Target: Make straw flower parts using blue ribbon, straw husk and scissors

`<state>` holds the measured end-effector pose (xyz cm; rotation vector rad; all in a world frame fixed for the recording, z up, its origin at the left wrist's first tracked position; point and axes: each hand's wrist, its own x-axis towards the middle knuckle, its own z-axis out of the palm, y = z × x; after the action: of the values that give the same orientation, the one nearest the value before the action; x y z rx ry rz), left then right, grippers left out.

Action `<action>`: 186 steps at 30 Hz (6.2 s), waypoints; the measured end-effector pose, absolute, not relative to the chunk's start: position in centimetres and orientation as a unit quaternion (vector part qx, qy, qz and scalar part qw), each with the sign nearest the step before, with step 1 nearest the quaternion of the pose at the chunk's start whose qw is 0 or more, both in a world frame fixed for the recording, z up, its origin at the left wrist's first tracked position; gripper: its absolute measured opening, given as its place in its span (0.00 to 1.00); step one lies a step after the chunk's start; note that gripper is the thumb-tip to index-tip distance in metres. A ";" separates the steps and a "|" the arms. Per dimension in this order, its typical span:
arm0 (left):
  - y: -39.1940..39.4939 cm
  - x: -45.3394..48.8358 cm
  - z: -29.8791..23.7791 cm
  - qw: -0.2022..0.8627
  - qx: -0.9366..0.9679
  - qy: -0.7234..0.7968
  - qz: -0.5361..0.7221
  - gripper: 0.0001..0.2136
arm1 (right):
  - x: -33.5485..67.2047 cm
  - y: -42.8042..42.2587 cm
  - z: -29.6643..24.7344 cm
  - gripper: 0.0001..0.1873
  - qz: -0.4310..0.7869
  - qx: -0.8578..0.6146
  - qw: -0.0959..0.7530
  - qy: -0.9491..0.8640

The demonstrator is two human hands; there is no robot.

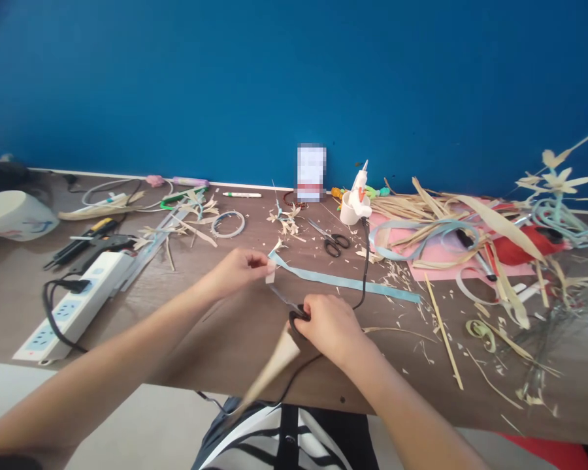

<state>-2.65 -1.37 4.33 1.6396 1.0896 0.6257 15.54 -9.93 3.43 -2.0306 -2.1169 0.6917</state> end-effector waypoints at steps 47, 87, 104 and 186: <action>-0.2 0.5 1.7 0.726 0.231 0.254 0.595 0.08 | 17.5 -22.6 -0.6 0.21 0.209 -0.659 0.216 -0.690; -2.3 3.6 -0.2 0.647 0.474 0.343 0.489 0.10 | 16.8 -3.8 3.0 0.10 0.117 -0.766 0.009 -0.632; -2.6 3.9 -0.1 0.661 0.463 0.352 0.474 0.11 | 17.7 -4.9 3.6 0.08 0.310 -0.615 0.261 -0.676; -3.3 4.1 -0.3 0.643 0.447 0.381 0.491 0.11 | 17.5 -6.7 1.7 0.08 0.379 -0.585 0.440 -0.566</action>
<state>4.11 -3.32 -0.33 1.0183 0.8670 1.1193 17.55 -6.66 1.69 -1.4520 -1.4065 0.9412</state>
